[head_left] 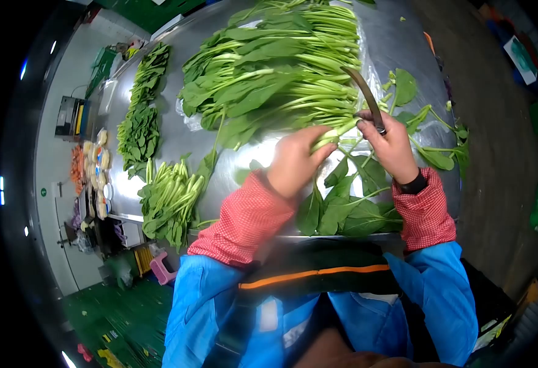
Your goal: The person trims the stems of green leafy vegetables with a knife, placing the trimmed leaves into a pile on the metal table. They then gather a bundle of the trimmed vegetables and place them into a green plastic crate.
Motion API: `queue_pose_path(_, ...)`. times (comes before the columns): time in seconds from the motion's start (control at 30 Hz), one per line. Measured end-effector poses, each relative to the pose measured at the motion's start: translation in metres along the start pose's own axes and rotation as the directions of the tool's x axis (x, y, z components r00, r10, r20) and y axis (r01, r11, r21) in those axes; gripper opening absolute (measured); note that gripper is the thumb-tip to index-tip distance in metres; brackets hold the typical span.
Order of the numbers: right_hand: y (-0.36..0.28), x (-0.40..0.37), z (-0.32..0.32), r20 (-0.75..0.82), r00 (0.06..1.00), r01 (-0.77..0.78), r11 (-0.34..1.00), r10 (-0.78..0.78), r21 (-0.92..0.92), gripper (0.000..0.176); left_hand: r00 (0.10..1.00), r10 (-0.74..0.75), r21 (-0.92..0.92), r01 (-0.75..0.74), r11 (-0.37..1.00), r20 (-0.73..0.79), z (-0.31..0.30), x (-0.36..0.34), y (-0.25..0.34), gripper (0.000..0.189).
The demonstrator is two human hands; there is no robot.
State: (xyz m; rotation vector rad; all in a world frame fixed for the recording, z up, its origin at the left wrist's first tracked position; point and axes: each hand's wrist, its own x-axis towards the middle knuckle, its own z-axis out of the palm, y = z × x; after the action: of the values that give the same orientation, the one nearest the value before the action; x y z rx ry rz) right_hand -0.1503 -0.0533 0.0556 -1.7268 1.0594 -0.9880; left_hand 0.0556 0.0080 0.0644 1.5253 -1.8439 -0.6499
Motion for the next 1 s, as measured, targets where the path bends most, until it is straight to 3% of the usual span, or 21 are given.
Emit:
queue_pose_path(0.03, 0.004, -0.006, -0.001, -0.087, 0.994, 0.054, 0.99, -0.066, -0.131, 0.018, 0.991, -0.123, -0.168, 0.129, 0.977, 0.048, 0.009, -0.001, -0.01, 0.034)
queue_pose_path(0.1, 0.003, -0.024, 0.002, -0.048, 0.96, 0.234, 0.886, -0.275, -0.4, 0.014, 0.94, -0.293, -0.448, 0.341, 0.827, 0.175, 0.017, -0.004, -0.011, 0.03)
queue_pose_path(0.13, 0.006, -0.03, 0.003, 0.014, 0.955, 0.268, 0.844, -0.296, -0.465, 0.012, 0.911, -0.336, -0.558, 0.413, 0.72, 0.241, 0.016, -0.005, -0.003, 0.028)
queue_pose_path(0.2, 0.029, -0.04, 0.007, 0.038, 0.979, 0.192, 0.845, -0.2, -0.5, 0.01, 0.869, -0.348, -0.693, 0.491, 0.528, 0.351, 0.018, -0.008, 0.003, 0.026)
queue_pose_path(0.3, 0.064, -0.046, -0.001, 0.017, 1.0, 0.017, 0.915, -0.011, -0.402, 0.016, 0.839, -0.403, -0.733, 0.526, 0.432, 0.365, 0.019, -0.011, 0.003, 0.028)
queue_pose_path(0.33, 0.068, -0.047, -0.002, 0.003, 0.999, -0.038, 0.935, 0.041, -0.351, 0.019, 0.838, -0.401, -0.723, 0.532, 0.441, 0.371, 0.018, -0.011, 0.004, 0.028)
queue_pose_path(0.4, 0.057, -0.048, 0.006, 0.038, 0.991, -0.131, 0.99, 0.129, 0.052, 0.025, 0.831, -0.399, -0.704, 0.546, 0.455, 0.387, 0.018, -0.013, 0.008, 0.028)
queue_pose_path(0.43, 0.041, -0.045, 0.009, 0.061, 0.984, -0.175, 0.952, 0.164, 0.251, 0.028, 0.849, -0.37, -0.717, 0.521, 0.464, 0.377, 0.022, -0.015, 0.006, 0.028)
queue_pose_path(0.47, 0.023, -0.043, 0.013, 0.142, 0.974, -0.212, 0.926, 0.175, 0.312, 0.034, 0.867, -0.34, -0.73, 0.493, 0.473, 0.365, 0.03, -0.018, 0.0, 0.028)
queue_pose_path(0.5, 0.014, -0.04, 0.012, 0.271, 0.949, -0.234, 0.938, 0.162, 0.257, 0.034, 0.883, -0.309, -0.743, 0.465, 0.482, 0.353, 0.033, -0.02, -0.002, 0.029)
queue_pose_path(0.57, 0.022, -0.037, 0.021, 0.23, 0.961, -0.227, 0.919, 0.156, 0.323, 0.031, 0.868, -0.329, -0.681, 0.496, 0.538, 0.372, 0.027, -0.024, -0.007, 0.019)
queue_pose_path(0.63, 0.022, -0.036, 0.015, 0.291, 0.927, -0.335, 0.871, 0.237, 0.358, 0.025, 0.849, -0.347, -0.631, 0.529, 0.567, 0.399, 0.009, -0.025, -0.004, 0.013)
queue_pose_path(0.67, 0.02, -0.037, 0.012, 0.285, 0.936, -0.299, 0.896, 0.208, 0.328, 0.019, 0.84, -0.36, -0.667, 0.541, 0.512, 0.405, 0.006, -0.028, -0.005, 0.009)
queue_pose_path(0.77, 0.013, -0.037, 0.007, 0.487, 0.838, -0.404, 0.881, 0.247, 0.248, 0.017, 0.801, -0.468, -0.539, 0.598, 0.593, 0.373, 0.004, -0.038, -0.007, 0.01)
queue_pose_path(0.8, 0.013, -0.037, 0.007, 0.528, 0.801, -0.469, 0.844, 0.282, 0.26, 0.015, 0.87, -0.42, -0.463, 0.494, 0.736, 0.261, 0.004, -0.042, -0.01, 0.011)
queue_pose_path(0.9, 0.025, -0.038, 0.014, 0.525, 0.797, -0.558, 0.695, 0.298, 0.453, 0.014, 0.944, -0.327, -0.148, 0.317, 0.937, -0.046, 0.006, -0.052, -0.057, 0.01)
queue_pose_path(0.93, 0.03, -0.035, 0.019, 0.498, 0.834, -0.481, 0.756, 0.239, 0.443, 0.018, 0.935, -0.355, -0.289, 0.339, 0.895, -0.003, 0.006, -0.054, -0.066, 0.011)
queue_pose_path(1.0, 0.034, -0.03, 0.029, 0.484, 0.823, -0.454, 0.857, 0.298, 0.243, 0.025, 0.896, -0.435, -0.418, 0.431, 0.8, 0.091, 0.006, -0.057, -0.06, 0.011)
